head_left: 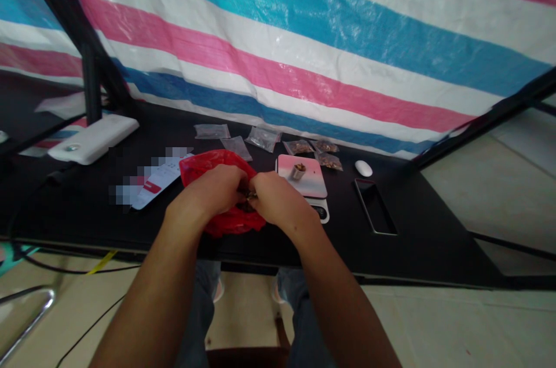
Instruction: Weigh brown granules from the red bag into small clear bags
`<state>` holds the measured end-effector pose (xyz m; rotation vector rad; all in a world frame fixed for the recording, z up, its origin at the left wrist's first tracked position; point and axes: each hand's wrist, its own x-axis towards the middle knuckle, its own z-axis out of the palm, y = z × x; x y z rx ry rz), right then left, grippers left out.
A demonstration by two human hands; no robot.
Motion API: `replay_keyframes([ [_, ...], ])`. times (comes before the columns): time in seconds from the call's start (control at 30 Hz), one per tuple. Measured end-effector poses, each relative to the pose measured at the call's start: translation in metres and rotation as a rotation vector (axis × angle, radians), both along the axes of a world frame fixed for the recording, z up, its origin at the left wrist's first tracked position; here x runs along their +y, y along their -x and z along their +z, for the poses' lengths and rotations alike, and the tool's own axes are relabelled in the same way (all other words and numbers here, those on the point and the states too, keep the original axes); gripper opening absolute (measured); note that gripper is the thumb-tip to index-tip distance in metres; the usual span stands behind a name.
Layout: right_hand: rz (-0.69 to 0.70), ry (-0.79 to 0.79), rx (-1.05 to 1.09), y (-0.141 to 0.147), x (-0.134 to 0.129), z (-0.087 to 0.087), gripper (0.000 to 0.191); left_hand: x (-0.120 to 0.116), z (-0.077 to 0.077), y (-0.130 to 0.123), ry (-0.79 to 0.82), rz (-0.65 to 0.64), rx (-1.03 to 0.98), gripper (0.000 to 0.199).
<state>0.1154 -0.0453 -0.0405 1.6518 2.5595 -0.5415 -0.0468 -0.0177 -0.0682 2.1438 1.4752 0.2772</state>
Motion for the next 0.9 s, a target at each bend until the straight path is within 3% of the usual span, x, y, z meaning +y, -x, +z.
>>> replay_keyframes([
  [0.27,-0.018,-0.017,0.101,-0.003,0.006,-0.002,0.020,0.003,0.009,0.004,0.029,-0.051,0.126,0.023],
  [0.6,0.033,-0.028,0.203,-0.012,0.012,-0.005,0.017,0.005,0.008,0.009,0.088,-0.044,0.071,0.019],
  [0.9,-0.004,-0.069,0.383,-0.034,0.013,0.011,0.015,0.006,0.004,0.012,0.032,-0.043,0.065,0.015],
])
